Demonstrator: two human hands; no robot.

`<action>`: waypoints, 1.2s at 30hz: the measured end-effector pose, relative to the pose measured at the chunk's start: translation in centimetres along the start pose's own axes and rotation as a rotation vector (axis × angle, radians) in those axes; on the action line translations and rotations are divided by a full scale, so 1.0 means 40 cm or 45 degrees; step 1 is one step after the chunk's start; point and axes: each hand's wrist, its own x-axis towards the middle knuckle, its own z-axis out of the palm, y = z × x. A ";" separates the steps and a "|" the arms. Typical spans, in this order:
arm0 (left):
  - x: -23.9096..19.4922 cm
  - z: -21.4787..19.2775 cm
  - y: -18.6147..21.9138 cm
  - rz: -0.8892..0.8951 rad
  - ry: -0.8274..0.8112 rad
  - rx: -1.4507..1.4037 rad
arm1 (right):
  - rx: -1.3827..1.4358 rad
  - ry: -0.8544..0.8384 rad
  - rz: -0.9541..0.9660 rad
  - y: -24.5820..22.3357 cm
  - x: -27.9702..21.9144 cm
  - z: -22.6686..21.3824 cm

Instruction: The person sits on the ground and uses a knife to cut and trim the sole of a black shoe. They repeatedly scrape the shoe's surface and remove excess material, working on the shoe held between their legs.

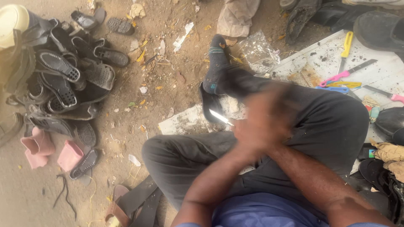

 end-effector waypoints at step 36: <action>0.183 -0.834 -0.585 -1.227 1.378 -0.630 | 0.149 0.197 -0.012 0.020 0.028 -0.021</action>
